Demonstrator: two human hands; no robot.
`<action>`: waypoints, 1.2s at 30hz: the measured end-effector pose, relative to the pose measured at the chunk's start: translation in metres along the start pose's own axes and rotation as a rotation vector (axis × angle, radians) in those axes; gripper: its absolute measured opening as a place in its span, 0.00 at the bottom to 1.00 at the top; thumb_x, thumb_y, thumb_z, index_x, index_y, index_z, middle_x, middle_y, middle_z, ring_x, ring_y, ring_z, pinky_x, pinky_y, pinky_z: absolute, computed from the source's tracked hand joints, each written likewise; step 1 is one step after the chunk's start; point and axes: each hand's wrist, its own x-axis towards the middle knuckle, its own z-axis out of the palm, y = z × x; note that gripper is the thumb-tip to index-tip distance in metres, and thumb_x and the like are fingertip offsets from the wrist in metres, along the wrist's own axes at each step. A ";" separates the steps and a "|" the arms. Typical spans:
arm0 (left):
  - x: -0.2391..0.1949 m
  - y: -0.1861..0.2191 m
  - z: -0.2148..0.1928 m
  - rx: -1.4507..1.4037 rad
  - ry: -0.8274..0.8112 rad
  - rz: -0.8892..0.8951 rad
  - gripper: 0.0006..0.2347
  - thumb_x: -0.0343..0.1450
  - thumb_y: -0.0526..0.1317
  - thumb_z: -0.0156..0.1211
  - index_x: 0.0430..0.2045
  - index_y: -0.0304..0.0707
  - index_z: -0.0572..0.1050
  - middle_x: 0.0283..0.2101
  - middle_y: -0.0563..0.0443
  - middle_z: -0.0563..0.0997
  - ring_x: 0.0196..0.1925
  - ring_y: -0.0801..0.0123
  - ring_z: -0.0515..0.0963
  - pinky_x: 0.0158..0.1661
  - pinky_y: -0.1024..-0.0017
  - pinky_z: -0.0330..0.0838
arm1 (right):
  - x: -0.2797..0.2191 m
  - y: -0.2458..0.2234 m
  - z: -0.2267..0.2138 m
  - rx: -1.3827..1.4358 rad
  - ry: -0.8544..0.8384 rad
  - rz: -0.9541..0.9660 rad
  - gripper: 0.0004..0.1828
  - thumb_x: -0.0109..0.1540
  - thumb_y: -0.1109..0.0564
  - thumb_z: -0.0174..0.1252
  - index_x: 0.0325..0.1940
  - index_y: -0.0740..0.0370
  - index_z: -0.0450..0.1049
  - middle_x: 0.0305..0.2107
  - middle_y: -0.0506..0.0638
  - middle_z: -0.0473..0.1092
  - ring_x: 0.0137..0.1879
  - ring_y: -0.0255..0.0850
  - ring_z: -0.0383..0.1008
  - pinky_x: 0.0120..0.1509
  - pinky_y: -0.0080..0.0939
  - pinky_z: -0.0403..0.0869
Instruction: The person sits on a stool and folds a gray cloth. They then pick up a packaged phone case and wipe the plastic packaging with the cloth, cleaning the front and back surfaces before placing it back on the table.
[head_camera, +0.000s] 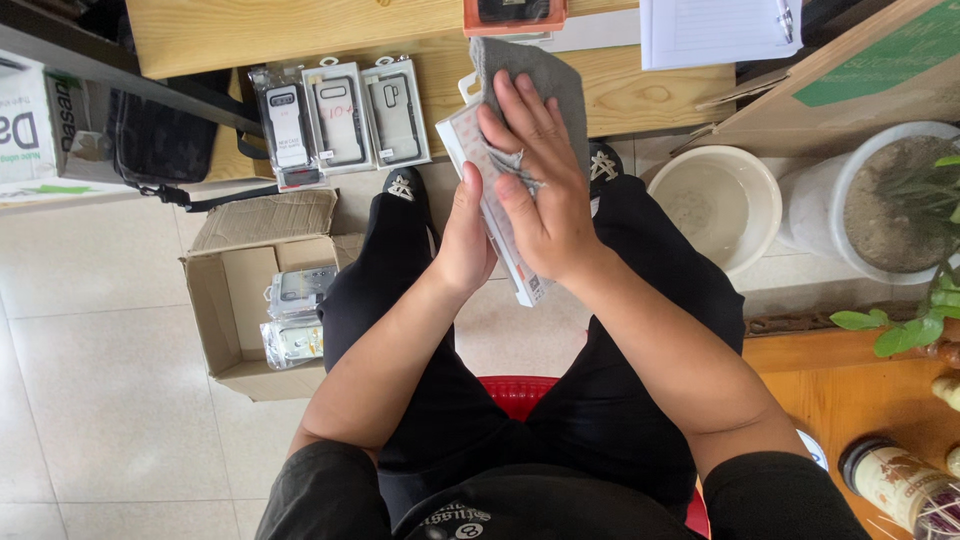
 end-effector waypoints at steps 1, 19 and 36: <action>-0.001 0.000 0.000 -0.003 0.005 0.003 0.29 0.77 0.55 0.38 0.68 0.34 0.52 0.70 0.43 0.60 0.75 0.61 0.56 0.74 0.63 0.50 | -0.001 0.004 0.000 0.001 -0.006 0.000 0.25 0.74 0.46 0.33 0.70 0.58 0.61 0.72 0.56 0.51 0.81 0.53 0.46 0.87 0.61 0.45; 0.005 0.007 0.003 0.492 -0.130 -0.013 0.30 0.76 0.60 0.34 0.66 0.34 0.55 0.69 0.42 0.60 0.74 0.60 0.56 0.74 0.62 0.50 | -0.007 0.006 0.004 0.080 0.040 0.005 0.29 0.76 0.37 0.25 0.77 0.50 0.50 0.76 0.45 0.44 0.85 0.46 0.40 0.92 0.54 0.40; 0.035 0.074 -0.036 -0.045 0.230 0.272 0.25 0.72 0.58 0.51 0.51 0.33 0.69 0.51 0.43 0.76 0.53 0.56 0.75 0.56 0.60 0.66 | -0.025 -0.039 0.017 -0.172 -0.479 -0.302 0.31 0.70 0.36 0.28 0.72 0.49 0.56 0.71 0.51 0.52 0.79 0.53 0.52 0.82 0.65 0.44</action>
